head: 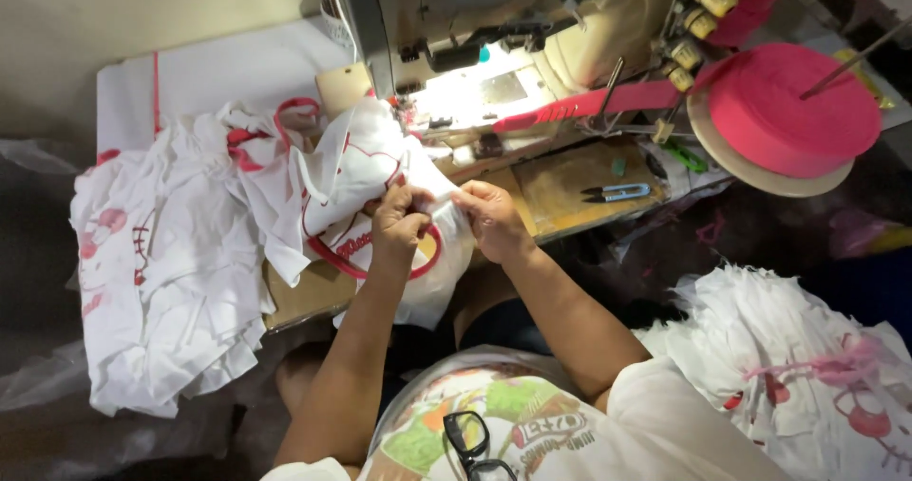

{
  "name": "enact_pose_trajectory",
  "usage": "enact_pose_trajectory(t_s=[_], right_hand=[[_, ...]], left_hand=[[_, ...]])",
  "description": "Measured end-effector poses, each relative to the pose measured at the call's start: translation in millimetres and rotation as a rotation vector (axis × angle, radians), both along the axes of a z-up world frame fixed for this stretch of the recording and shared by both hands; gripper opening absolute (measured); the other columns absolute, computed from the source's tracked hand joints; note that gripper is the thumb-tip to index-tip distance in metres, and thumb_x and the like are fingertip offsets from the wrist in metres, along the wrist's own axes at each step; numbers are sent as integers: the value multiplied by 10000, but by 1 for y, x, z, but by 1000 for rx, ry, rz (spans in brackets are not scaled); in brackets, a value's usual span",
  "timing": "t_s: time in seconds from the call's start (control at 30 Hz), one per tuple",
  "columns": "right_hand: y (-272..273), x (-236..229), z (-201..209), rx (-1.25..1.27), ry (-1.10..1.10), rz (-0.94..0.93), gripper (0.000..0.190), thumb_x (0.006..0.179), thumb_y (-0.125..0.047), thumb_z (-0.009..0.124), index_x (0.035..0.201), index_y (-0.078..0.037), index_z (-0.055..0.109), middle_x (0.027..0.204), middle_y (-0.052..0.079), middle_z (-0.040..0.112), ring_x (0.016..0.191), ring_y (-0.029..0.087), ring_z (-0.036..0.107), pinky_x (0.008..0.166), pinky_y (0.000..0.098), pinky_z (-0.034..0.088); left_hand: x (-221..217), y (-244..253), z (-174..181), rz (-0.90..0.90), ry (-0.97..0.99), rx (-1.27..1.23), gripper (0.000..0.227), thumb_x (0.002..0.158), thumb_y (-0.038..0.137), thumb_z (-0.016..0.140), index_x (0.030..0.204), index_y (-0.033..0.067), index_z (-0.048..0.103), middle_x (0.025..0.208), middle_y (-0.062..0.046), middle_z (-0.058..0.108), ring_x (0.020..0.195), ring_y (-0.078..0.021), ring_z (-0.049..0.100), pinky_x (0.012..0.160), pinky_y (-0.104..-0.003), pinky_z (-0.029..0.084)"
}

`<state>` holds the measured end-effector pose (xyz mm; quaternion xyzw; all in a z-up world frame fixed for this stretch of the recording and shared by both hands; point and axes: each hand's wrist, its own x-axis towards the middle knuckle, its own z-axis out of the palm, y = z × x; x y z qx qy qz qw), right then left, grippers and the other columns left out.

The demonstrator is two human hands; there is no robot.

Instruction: The person is sorting through a pile of white fabric garment pieces, unfolding each one to inspect it and then stacking them neatly on a workbench.

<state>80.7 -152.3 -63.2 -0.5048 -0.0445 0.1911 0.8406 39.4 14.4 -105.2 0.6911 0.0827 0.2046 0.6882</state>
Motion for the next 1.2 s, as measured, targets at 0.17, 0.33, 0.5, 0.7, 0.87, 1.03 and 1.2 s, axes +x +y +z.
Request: enact_pose_trajectory(t_s=[0.17, 0.33, 0.5, 0.7, 0.87, 1.03, 1.2], right_hand=[[-22, -10, 14, -20, 53, 107, 114, 882, -53, 701, 807, -48, 616, 598, 25, 500, 512, 124, 515, 471, 212, 376], [-25, -27, -10, -39, 174, 128, 171, 912, -68, 727, 765, -76, 641, 560, -3, 536, 468, 94, 543, 448, 211, 406], [-12, -20, -19, -64, 130, 174, 180, 924, -74, 722, 765, -83, 639, 565, -32, 505, 485, 49, 523, 463, 176, 388], [7, -9, -9, -33, -13, 199, 63, 926, -43, 697, 871, -18, 714, 639, 12, 607, 551, 64, 554, 505, 186, 435], [11, -18, 27, 92, -8, 152, 311, 868, 34, 703, 1178, 47, 688, 968, 110, 739, 806, 139, 712, 682, 258, 601], [2, -9, -17, -13, -135, 94, 457, 884, 63, 641, 1326, -28, 570, 747, 90, 613, 555, 164, 666, 485, 269, 598], [4, -21, -15, -85, -262, 46, 370, 910, 81, 576, 1263, -28, 597, 741, 157, 606, 610, 267, 710, 572, 383, 645]], left_hand=[[-46, -1, 98, 41, -57, 784, 672, 946, 335, 577, 1566, 118, 437, 1462, -277, 488, 1374, -467, 434, 1120, -595, 301], [-23, 14, 85, 252, 105, 1224, 556, 988, 400, 434, 1485, 176, 542, 1457, -50, 536, 1352, -288, 429, 1030, -528, 363], [39, 57, 74, 496, -109, 1462, 440, 867, 329, 491, 1245, 229, 693, 1163, 37, 638, 1092, -215, 569, 847, -447, 478], [85, 92, 101, 21, 594, 1171, 641, 928, 576, 465, 1541, 398, 409, 1652, 165, 276, 1500, -298, 252, 1065, -740, 300], [-31, -2, 130, 403, -192, 639, 664, 1007, 192, 588, 1567, -4, 289, 1504, -338, 379, 1386, -518, 427, 1161, -579, 358], [-93, -7, 29, 129, 81, 436, 322, 733, 48, 703, 989, 243, 711, 1001, -59, 673, 963, -319, 699, 910, -429, 535], [-100, 16, 70, 102, 11, 449, 225, 718, 4, 601, 795, 196, 691, 765, 13, 704, 770, -215, 690, 850, -328, 512]])
